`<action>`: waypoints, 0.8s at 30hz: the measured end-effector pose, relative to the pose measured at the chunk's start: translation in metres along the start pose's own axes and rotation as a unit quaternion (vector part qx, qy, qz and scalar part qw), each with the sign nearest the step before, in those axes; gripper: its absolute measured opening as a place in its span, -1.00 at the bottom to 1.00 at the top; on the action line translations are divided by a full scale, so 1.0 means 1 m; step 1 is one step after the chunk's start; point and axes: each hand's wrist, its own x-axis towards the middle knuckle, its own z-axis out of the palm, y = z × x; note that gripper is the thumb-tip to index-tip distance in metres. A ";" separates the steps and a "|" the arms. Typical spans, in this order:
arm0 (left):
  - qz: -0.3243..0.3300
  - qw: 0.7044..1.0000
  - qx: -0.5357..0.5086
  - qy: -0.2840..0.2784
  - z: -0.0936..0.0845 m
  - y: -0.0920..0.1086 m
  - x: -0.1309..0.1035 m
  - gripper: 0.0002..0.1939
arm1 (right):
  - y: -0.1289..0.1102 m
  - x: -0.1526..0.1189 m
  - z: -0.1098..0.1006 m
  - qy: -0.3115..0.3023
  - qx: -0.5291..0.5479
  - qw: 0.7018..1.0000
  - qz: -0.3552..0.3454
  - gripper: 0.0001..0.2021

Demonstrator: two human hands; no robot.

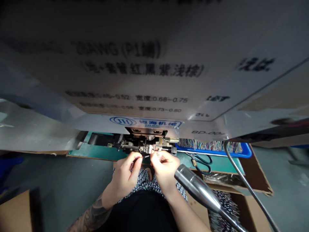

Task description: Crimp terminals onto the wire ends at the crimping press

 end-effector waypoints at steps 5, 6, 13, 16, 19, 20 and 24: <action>-0.006 1.000 -0.009 -0.005 0.000 -0.002 -0.001 -0.83 | 0.003 -0.001 -0.001 -0.008 -0.005 1.000 -0.006 -0.55; -0.007 1.000 -0.013 -0.008 -0.001 -0.003 0.000 -0.82 | 0.003 -0.002 -0.002 -0.008 -0.006 1.000 -0.008 -0.57; -0.029 0.986 -0.128 -0.102 -0.016 0.000 -0.002 -0.80 | -0.007 -0.016 -0.003 0.015 0.028 0.999 0.011 -0.76; -0.027 0.980 -0.143 -0.132 -0.025 0.003 -0.006 -0.80 | -0.015 -0.022 -0.003 0.003 0.069 0.997 0.023 -0.80; -0.025 0.977 -0.145 -0.155 -0.032 0.008 -0.010 -0.80 | -0.019 -0.025 -0.005 -0.012 0.106 0.994 0.034 -0.83; -0.026 0.976 -0.146 -0.162 -0.034 0.009 -0.011 -0.81 | -0.019 -0.025 -0.007 -0.017 0.113 0.993 0.039 -0.83; -0.026 0.974 -0.139 -0.178 -0.042 0.015 -0.013 -0.88 | -0.010 -0.025 -0.014 -0.055 0.129 0.989 0.044 -0.79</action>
